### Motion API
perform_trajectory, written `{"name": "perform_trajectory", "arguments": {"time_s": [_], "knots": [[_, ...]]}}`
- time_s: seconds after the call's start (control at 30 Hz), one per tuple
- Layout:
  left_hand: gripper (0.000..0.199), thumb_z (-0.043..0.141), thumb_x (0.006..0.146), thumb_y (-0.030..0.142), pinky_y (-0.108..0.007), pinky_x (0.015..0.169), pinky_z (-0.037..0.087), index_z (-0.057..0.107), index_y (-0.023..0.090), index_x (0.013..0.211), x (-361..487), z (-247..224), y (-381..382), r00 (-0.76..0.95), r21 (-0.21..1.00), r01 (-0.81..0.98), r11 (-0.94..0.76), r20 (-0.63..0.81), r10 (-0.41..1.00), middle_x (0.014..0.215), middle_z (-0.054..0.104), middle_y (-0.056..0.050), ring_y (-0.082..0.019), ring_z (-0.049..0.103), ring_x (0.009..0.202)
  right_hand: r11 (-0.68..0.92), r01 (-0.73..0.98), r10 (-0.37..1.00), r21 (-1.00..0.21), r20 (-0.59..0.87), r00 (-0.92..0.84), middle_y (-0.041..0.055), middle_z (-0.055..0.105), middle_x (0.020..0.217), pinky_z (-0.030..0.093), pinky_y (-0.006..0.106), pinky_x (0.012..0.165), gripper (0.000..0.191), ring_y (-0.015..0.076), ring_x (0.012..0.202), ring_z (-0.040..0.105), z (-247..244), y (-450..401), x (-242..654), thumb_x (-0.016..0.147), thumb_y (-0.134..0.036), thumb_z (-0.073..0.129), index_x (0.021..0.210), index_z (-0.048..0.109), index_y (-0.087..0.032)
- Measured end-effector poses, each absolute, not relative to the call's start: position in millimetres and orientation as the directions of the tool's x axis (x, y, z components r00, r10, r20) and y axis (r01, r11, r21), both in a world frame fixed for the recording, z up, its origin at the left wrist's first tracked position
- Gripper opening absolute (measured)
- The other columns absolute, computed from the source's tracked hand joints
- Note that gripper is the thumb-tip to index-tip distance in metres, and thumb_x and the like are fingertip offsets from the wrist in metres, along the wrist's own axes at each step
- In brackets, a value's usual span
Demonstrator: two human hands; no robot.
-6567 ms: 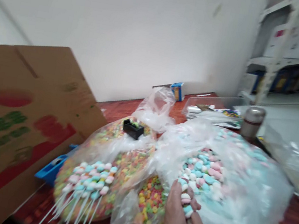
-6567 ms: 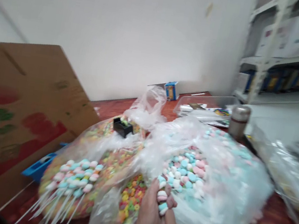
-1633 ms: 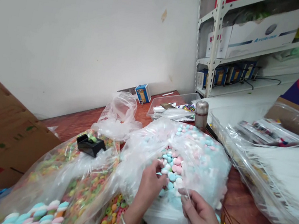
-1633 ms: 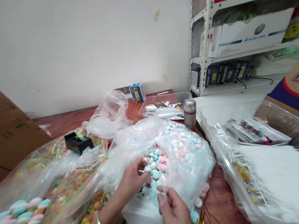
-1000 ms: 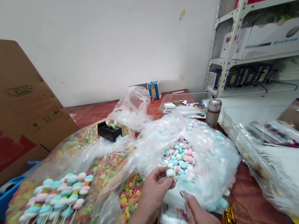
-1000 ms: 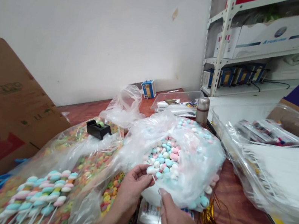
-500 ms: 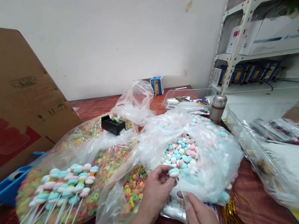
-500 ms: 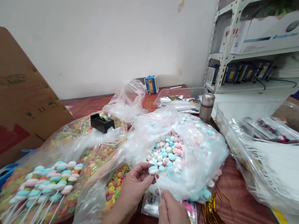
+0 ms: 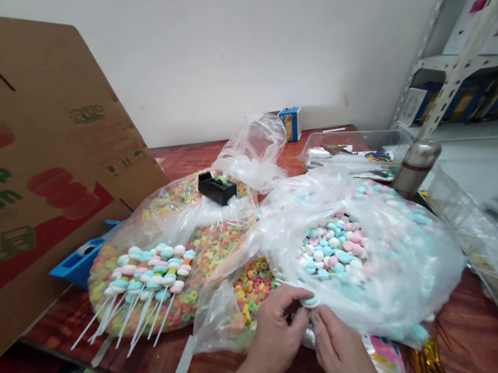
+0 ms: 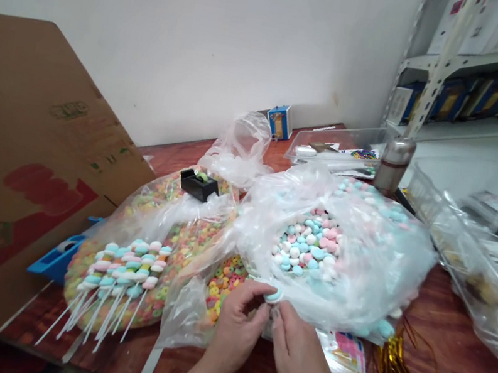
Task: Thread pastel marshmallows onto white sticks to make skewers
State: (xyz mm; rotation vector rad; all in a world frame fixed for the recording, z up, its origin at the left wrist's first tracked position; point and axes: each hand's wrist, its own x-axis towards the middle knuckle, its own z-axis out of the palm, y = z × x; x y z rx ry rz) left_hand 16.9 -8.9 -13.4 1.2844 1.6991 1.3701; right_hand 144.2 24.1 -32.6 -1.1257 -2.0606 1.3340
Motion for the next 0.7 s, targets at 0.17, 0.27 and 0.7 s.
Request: {"name": "perform_trajectory", "arguments": {"time_s": [0.17,0.27,0.7], "knots": [[0.037,0.052,0.085,0.014,-0.033,0.090,0.048,0.064,0.023,0.119,-16.2,-20.8,-20.0,-0.314,0.903,0.426,0.054,0.092,0.945,0.109,0.070,-0.007,-0.022,0.065,0.099,0.262,0.498,0.824,-0.827,-0.077,-0.561,-0.0004,0.059,0.068,0.035,0.028,0.061,0.032,0.0200,0.063,0.054,-37.5,35.5,130.3,0.099,-0.041,0.025,0.078,0.044,-0.027],[0.040,0.047,0.088,0.013,-0.038,0.096,0.044,0.060,0.023,0.124,-47.0,-23.6,-15.4,-0.410,0.724,0.669,0.168,0.171,0.896,0.114,0.068,-0.010,-0.025,0.062,0.106,0.323,0.587,0.827,-0.743,-0.079,-0.556,-0.0001,0.060,0.065,0.032,0.029,0.060,0.035,0.0206,0.062,0.055,-39.8,39.3,124.7,0.099,-0.044,0.026,0.073,0.042,-0.027],[0.014,0.063,0.080,0.023,-0.034,0.080,0.050,0.069,0.019,0.092,-65.2,-28.5,-0.9,-0.569,0.856,0.460,0.234,0.082,0.819,0.090,0.071,-0.006,-0.022,0.065,0.085,0.439,0.583,0.717,-0.683,-0.125,-0.686,0.0052,0.072,0.090,0.039,0.030,0.067,0.030,0.0251,0.085,0.068,-38.9,25.0,114.6,0.098,-0.029,0.026,0.099,0.057,-0.025]]}}
